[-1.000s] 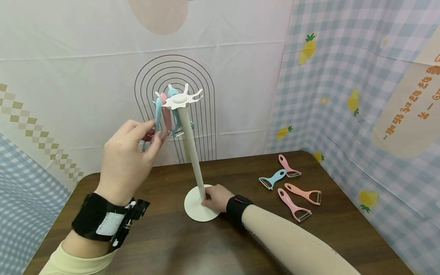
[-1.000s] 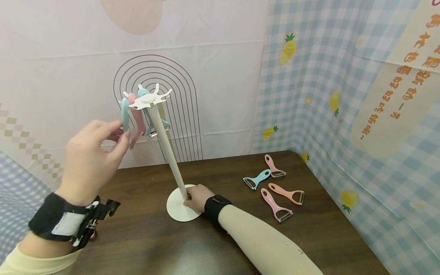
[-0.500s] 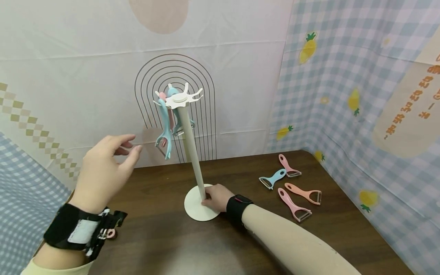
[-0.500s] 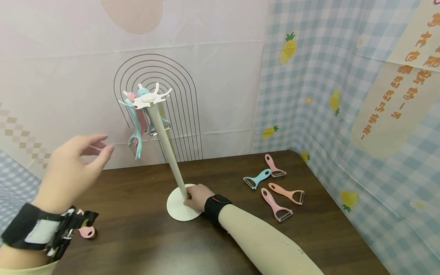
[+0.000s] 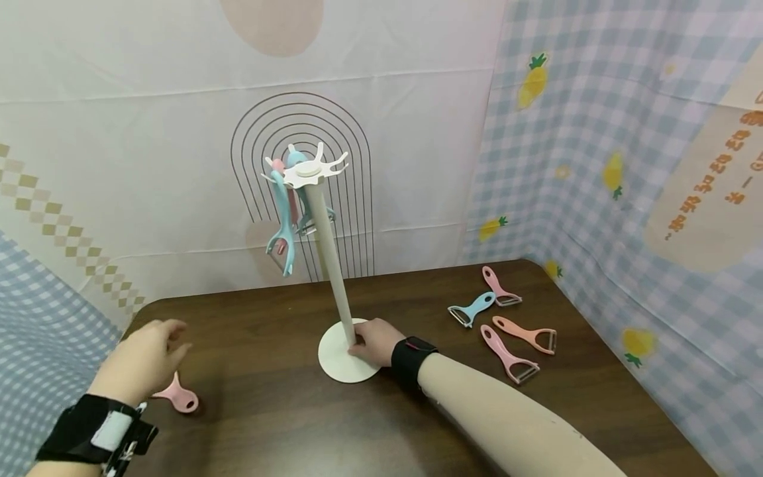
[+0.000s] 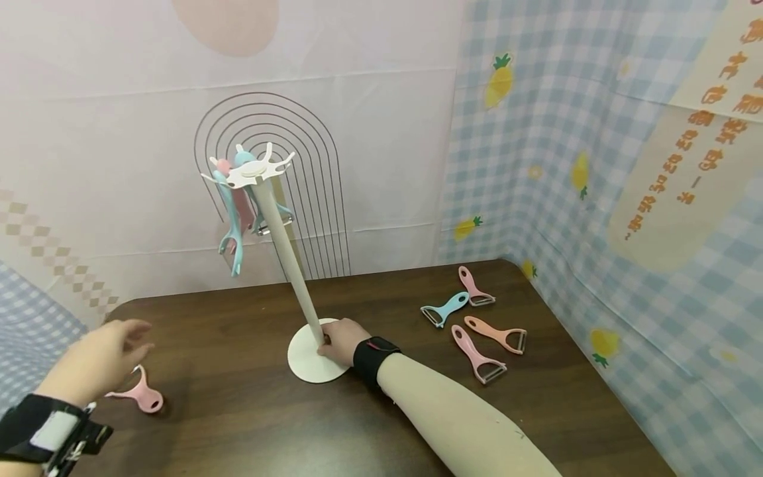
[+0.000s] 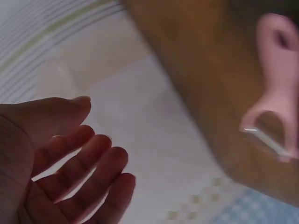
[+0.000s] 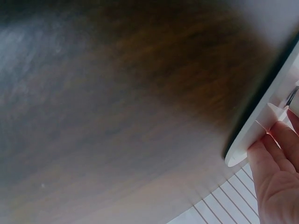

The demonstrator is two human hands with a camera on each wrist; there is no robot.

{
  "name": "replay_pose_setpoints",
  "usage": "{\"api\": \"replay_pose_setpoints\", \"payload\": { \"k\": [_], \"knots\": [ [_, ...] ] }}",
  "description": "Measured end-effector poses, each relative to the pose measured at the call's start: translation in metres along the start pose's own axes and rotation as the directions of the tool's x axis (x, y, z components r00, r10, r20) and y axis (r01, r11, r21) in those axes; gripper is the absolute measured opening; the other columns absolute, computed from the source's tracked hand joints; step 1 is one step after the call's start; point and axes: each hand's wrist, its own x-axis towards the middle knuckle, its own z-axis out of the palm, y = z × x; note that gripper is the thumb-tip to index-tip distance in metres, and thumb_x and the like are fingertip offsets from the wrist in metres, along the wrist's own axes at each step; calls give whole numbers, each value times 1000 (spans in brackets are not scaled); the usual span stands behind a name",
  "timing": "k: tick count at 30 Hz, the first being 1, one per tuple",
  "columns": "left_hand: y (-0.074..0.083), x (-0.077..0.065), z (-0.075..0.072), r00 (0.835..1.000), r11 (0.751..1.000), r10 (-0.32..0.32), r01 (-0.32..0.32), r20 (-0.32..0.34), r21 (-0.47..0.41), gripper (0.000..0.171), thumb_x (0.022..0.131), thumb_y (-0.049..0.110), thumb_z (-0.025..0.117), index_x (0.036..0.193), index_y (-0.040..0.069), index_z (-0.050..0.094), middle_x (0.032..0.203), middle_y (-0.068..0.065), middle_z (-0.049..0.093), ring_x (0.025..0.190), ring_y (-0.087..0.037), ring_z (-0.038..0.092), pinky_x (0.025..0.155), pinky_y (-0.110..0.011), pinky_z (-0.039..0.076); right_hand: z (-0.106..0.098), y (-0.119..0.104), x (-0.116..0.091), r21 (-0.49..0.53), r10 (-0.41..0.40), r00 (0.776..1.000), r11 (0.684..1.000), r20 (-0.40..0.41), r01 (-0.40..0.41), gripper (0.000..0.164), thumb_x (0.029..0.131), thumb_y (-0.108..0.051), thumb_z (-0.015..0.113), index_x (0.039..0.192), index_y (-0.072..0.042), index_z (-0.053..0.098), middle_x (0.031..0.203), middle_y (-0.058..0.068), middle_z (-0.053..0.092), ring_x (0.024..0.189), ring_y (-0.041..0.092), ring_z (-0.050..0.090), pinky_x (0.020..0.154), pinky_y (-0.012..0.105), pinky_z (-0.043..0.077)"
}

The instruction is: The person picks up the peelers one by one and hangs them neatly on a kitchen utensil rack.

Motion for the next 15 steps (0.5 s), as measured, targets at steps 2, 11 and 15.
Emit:
{"api": "replay_pose_setpoints", "payload": {
  "k": [2,11,15],
  "knots": [
    [-11,-7,12,1000,999,6,-6,20,39,32,83,4,67,111,-10,61,97,-25,61,86,-42,62,68,-53,48,-1,0,0,2,0,1000,1000,-2,0,31,88,-25,73,113,-9,69,95,-2,70,80,7,59,78,25,48],
    [-43,-30,56,998,982,41,-48,37,181,24,75,-12,66,97,-3,66,96,-24,61,82,-47,59,65,-57,48,2,1,1,-3,-8,1000,1000,-7,8,30,88,-25,73,113,-9,69,97,-1,70,83,7,61,78,25,48],
    [-48,-33,63,997,976,35,-49,68,210,30,73,-17,65,100,-4,66,102,-27,61,85,-48,59,64,-59,47,1,0,0,-4,-17,1000,1000,-10,17,29,88,-25,73,112,-9,68,97,-1,70,83,6,61,78,25,48]
  ]
}}
